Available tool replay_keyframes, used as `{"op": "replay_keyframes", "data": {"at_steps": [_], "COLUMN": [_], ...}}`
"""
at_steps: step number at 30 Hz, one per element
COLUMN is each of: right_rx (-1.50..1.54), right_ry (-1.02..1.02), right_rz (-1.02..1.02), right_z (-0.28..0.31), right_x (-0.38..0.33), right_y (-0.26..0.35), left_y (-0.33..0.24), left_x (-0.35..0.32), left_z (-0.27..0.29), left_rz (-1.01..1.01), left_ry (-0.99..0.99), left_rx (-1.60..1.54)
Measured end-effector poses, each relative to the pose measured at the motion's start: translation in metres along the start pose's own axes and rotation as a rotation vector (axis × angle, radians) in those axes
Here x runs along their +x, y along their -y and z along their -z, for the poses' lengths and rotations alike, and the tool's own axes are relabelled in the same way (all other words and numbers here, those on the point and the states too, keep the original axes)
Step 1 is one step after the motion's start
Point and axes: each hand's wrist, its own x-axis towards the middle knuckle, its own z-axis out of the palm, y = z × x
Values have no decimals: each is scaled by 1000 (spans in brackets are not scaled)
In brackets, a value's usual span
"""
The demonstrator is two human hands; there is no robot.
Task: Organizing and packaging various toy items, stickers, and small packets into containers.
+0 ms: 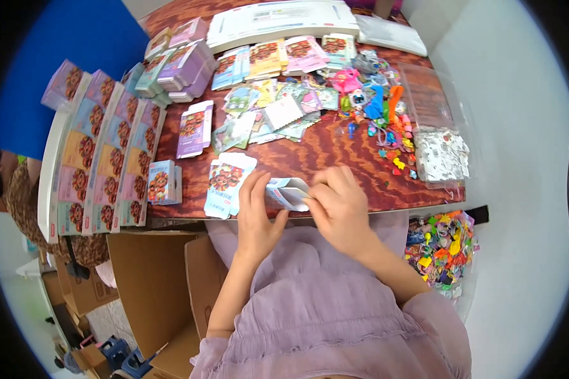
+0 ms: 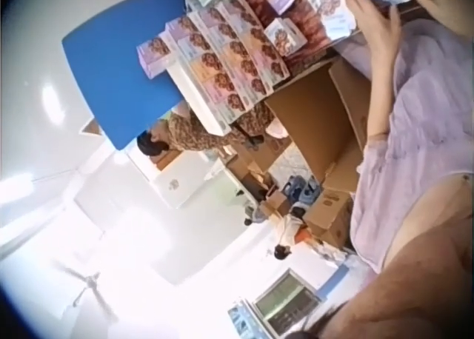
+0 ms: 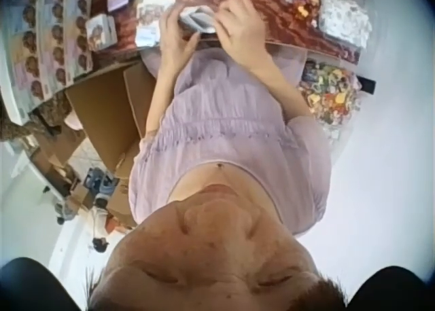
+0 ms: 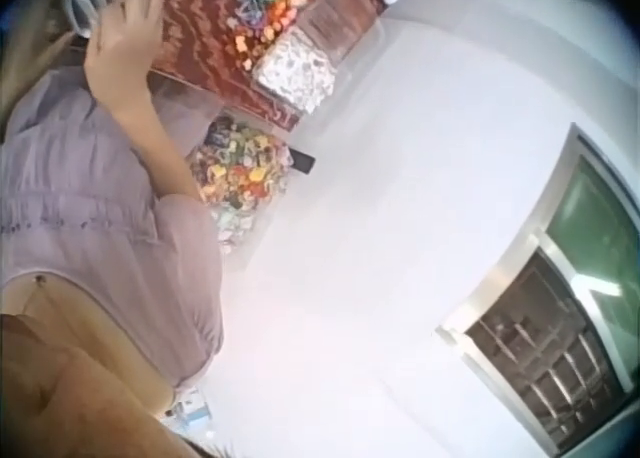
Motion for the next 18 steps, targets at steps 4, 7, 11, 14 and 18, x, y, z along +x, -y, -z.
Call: {"op": "replay_keyframes", "data": {"at_steps": [4, 7, 11, 14, 18], "right_rx": [-147, -122, 534, 465, -122], "right_ry": [-8, -19, 213, 101, -166], "right_rz": [36, 94, -155, -461, -402], "right_z": [-19, -28, -21, -1, -16], "right_x": [6, 0, -6, 0, 24], "right_y": [-4, -13, -42, -72, -139], "left_y": [-2, -5, -1, 3, 2], "left_x": [-3, 0, -5, -8, -1], "left_z": [1, -2, 1, 4, -2], "left_rz": [23, 33, 106, 152, 193], "left_ry": [33, 95, 143, 132, 130], "left_rx": [93, 37, -26, 8, -23]}}
